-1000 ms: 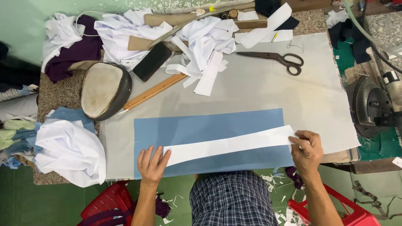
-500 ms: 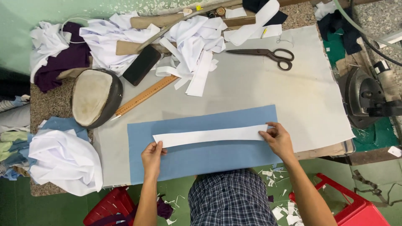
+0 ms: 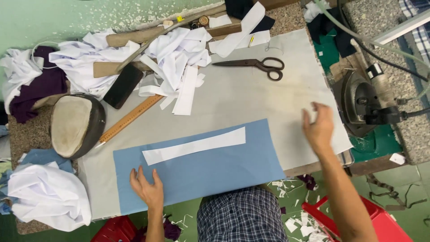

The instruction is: The person irons a light blue fabric on a work table, then places a white paper strip on it and irons over the strip. They repeat this process with another white paper strip, using a black rectangular object to hold the fabric in place while ironing.

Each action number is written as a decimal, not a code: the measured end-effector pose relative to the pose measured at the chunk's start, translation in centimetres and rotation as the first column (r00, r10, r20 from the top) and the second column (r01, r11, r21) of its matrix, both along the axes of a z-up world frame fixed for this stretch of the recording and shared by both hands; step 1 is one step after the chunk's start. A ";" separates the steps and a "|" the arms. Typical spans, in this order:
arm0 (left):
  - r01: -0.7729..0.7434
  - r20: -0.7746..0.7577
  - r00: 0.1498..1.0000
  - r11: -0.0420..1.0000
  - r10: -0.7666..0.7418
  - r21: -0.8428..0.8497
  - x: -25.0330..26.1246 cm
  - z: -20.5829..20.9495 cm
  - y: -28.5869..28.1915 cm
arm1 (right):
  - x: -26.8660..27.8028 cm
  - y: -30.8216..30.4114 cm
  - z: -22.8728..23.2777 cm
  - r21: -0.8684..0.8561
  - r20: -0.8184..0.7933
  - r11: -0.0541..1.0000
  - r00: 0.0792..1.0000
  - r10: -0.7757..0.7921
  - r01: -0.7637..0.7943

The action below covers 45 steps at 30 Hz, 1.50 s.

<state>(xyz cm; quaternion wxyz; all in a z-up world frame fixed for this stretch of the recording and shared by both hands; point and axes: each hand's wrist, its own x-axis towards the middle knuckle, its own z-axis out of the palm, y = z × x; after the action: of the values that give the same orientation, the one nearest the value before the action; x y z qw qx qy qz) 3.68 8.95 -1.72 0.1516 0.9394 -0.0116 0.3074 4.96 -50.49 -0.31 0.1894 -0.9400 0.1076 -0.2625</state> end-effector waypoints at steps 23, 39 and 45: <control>0.582 -0.502 0.746 0.795 -0.438 0.172 0.3 -1.2 -18.3 | 2.1 -12.2 15.7 0.230 -0.752 0.837 0.637 -0.171 0.496; 0.649 -0.576 0.583 0.755 -0.573 -0.094 2.4 -2.2 -17.0 | 0.7 13.1 11.4 0.089 -0.762 0.951 0.635 -0.127 0.297; 0.667 -0.662 0.550 0.745 -0.509 -0.019 2.6 -0.8 -16.7 | 2.5 8.5 9.1 0.091 -0.755 0.950 0.642 -0.131 0.300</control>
<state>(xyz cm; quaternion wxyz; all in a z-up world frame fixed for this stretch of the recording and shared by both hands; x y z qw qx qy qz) 6.30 -7.71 -2.49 0.1286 0.9360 -0.3126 -0.0981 7.50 -41.98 8.78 0.1936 -0.9200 0.3134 0.1336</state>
